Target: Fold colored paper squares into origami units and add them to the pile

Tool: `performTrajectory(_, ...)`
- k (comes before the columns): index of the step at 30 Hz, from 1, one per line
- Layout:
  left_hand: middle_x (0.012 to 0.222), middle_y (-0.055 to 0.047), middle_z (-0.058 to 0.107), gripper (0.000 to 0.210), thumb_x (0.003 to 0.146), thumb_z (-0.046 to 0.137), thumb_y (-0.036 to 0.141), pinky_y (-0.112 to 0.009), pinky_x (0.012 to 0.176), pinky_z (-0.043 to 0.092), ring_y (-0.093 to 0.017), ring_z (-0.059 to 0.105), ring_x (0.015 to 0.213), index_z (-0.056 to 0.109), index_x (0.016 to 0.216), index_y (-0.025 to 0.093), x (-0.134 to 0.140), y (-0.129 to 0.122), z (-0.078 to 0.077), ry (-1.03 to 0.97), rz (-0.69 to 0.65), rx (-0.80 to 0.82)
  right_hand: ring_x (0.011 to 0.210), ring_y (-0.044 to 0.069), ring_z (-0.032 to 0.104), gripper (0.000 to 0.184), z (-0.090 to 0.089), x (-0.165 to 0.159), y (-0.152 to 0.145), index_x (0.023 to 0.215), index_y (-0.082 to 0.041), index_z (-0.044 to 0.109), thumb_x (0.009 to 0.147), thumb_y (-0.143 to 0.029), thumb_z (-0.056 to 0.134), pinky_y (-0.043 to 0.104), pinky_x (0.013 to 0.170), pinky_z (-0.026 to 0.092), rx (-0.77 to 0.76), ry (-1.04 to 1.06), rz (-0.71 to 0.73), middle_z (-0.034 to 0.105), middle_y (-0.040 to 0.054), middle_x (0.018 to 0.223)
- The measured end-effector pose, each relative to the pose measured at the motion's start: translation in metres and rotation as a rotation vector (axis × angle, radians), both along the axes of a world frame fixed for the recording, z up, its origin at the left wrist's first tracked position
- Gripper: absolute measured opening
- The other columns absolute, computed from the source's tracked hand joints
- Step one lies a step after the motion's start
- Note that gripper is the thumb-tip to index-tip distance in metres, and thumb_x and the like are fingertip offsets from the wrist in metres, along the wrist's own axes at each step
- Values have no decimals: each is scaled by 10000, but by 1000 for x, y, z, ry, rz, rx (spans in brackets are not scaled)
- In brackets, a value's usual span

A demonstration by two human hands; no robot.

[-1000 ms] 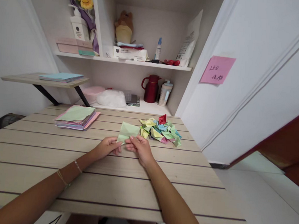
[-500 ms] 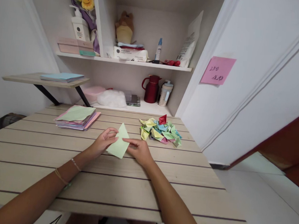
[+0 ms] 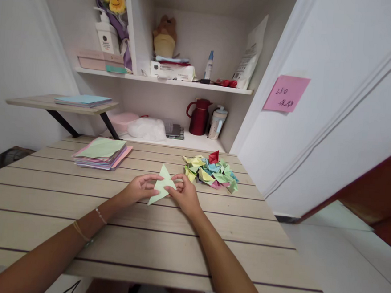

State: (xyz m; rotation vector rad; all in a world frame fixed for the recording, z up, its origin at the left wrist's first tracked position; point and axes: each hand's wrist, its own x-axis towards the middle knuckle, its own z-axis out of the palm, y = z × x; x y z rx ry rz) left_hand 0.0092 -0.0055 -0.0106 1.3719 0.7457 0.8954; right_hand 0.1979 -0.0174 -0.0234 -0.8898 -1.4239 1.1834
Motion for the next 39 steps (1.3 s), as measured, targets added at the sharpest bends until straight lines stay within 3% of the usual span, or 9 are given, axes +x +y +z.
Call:
performTrajectory(4,910,-106,644,510,643,708,272,-301,680,505,-187,642,769,523,1096,129,3,-1,-1,-19,42,19,556,136,564,310,-1,0,1,953,-217,504,711,-364,630,261,530,460,28,-22,-68,592,-20,648)
performTrajectory(8,1009,-91,587,600,676,676,290,-258,591,522,-141,631,702,417,1214,219,7,-6,3,-90,76,26,630,131,519,174,3,3,0,789,-199,601,704,-347,635,245,547,429,176,-215,-230,605,30,825)
performTrajectory(11,1006,-72,558,712,663,687,264,-260,573,529,-126,623,672,316,1272,275,10,-8,4,-106,91,32,699,147,522,165,5,4,-1,726,-193,619,687,-351,648,249,581,430,212,-260,-259,600,46,885)
performTrajectory(18,989,-54,507,767,606,724,222,-237,542,520,-104,576,669,320,1256,274,11,-7,-1,-23,124,111,660,138,554,283,-1,-4,-1,841,-182,574,681,-400,658,251,602,431,-22,-100,-36,615,14,766)
performTrajectory(26,1037,-67,467,898,509,784,204,-212,558,495,-110,573,713,316,1273,265,8,-7,-1,58,135,177,719,166,614,362,4,-11,-7,874,-210,483,666,-443,665,251,574,460,-139,84,98,618,8,792)
performTrajectory(31,1032,-66,466,919,477,800,196,-199,562,484,-123,574,743,337,1269,256,10,-10,-1,71,149,195,881,208,624,430,4,-16,-11,877,-225,442,607,-388,734,294,683,481,-150,145,120,632,24,883)
performTrajectory(39,1044,-62,462,909,485,799,199,-183,525,470,-106,562,705,335,1263,269,10,-9,0,46,131,178,734,186,643,417,5,-15,-11,883,-224,428,632,-410,703,253,569,464,-193,147,128,644,17,825)
